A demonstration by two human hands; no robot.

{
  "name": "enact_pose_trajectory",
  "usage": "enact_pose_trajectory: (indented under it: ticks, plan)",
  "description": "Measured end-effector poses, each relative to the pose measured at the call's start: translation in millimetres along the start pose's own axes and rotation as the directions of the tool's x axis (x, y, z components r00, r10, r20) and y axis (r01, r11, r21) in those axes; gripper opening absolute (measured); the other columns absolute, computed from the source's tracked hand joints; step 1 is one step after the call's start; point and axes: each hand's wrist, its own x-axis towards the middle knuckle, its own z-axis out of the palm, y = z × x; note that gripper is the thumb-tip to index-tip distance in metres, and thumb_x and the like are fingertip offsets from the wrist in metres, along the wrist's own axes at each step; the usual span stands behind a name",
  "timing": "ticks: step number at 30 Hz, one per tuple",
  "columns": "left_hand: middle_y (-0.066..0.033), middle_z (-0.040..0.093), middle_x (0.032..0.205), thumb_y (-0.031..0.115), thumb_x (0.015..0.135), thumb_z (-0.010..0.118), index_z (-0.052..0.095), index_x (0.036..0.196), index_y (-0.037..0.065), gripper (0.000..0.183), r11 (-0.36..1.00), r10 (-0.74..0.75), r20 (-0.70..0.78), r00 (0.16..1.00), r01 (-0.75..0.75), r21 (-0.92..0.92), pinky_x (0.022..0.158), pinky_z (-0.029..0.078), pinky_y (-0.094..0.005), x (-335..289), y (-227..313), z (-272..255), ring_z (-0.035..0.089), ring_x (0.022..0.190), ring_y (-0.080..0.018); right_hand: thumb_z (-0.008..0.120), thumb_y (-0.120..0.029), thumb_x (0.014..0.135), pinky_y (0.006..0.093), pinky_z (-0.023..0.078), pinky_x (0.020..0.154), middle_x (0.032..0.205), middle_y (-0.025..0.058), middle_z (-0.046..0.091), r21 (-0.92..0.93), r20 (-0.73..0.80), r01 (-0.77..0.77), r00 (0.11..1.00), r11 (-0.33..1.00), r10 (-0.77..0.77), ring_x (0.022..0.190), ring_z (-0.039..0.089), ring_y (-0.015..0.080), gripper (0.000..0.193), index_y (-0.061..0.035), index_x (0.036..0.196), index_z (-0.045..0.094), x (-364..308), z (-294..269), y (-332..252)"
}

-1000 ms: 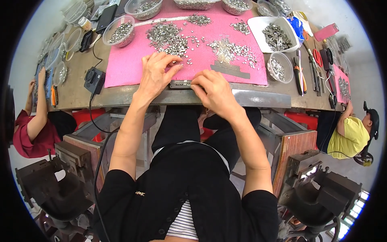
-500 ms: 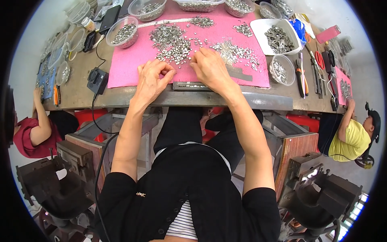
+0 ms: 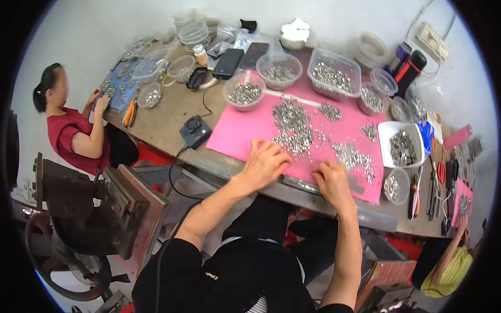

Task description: The recorder is assembling small metal parts onto a metal strip and then using a manual press to secure them.

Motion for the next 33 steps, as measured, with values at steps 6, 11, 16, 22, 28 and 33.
enact_pose_trajectory:
  ticks: [6,11,16,22,28,33]
  plan:
    - [-0.0030,0.059,0.091,0.019,0.086,0.074,0.071,0.093,0.015,0.009,1.000,0.019,-0.012,1.000,-0.019,-0.015,0.103,0.033,-0.0536,3.7,-0.2,-2.1,0.056,0.098,-0.0251,0.075,-0.004,0.079,0.0453,0.049,0.072,0.084,0.0135,0.062,0.005,0.027,-0.064,0.998,0.998,0.064,0.077,0.061,0.0364,0.009,-0.0035,0.085,0.068,3.5,2.0,-0.7]
    - [-0.0038,0.059,0.093,0.019,0.085,0.075,0.069,0.092,0.013,0.010,1.000,0.022,0.004,1.000,-0.022,0.018,0.102,0.033,-0.0529,5.9,-3.8,4.9,0.056,0.100,-0.0253,0.074,-0.002,0.078,0.0452,0.048,0.068,0.082,0.0137,0.060,0.033,0.008,-0.060,0.998,0.998,0.060,0.075,0.060,0.0352,0.010,-0.0028,0.085,0.066,5.6,5.2,0.2]
    - [-0.0070,0.060,0.095,0.018,0.088,0.069,0.068,0.091,0.010,0.009,1.000,0.015,0.011,1.000,-0.015,-0.024,0.101,0.034,-0.0537,6.8,-4.8,3.9,0.056,0.100,-0.0276,0.074,-0.001,0.078,0.0448,0.048,0.067,0.082,0.0138,0.060,0.030,-0.011,-0.043,0.999,0.999,0.044,0.075,0.060,0.0348,0.010,-0.0024,0.085,0.066,6.6,4.9,-0.8]
    - [-0.0045,0.060,0.094,0.016,0.086,0.074,0.068,0.092,0.010,0.011,0.999,-0.001,-0.001,1.000,0.001,-0.041,0.102,0.032,-0.0521,7.0,-2.8,2.3,0.056,0.100,-0.0254,0.074,-0.001,0.078,0.0444,0.048,0.067,0.081,0.0141,0.059,0.046,-0.004,-0.057,0.998,0.997,0.058,0.075,0.061,0.0348,0.010,-0.0017,0.084,0.066,7.2,2.6,-3.3]
    - [-0.0053,0.059,0.093,0.013,0.086,0.072,0.066,0.093,0.009,0.011,1.000,0.008,0.003,1.000,-0.008,-0.015,0.100,0.034,-0.0485,0.8,2.9,3.0,0.056,0.101,-0.0253,0.074,-0.001,0.079,0.0445,0.048,0.067,0.081,0.0143,0.059,0.054,-0.002,-0.072,0.997,0.996,0.072,0.075,0.060,0.0350,0.010,-0.0018,0.084,0.066,-0.8,3.6,-5.4]
    - [-0.0060,0.061,0.092,0.009,0.088,0.068,0.064,0.092,0.008,0.006,0.956,-0.066,-0.015,0.998,0.059,-0.286,0.094,0.036,-0.0441,-0.2,9.2,2.0,0.057,0.096,-0.0266,0.073,-0.002,0.080,0.0449,0.048,0.068,0.082,0.0148,0.059,0.053,0.014,-0.114,0.993,0.992,0.114,0.077,0.060,0.0356,0.010,-0.0010,0.084,0.065,-2.6,1.4,-8.6]
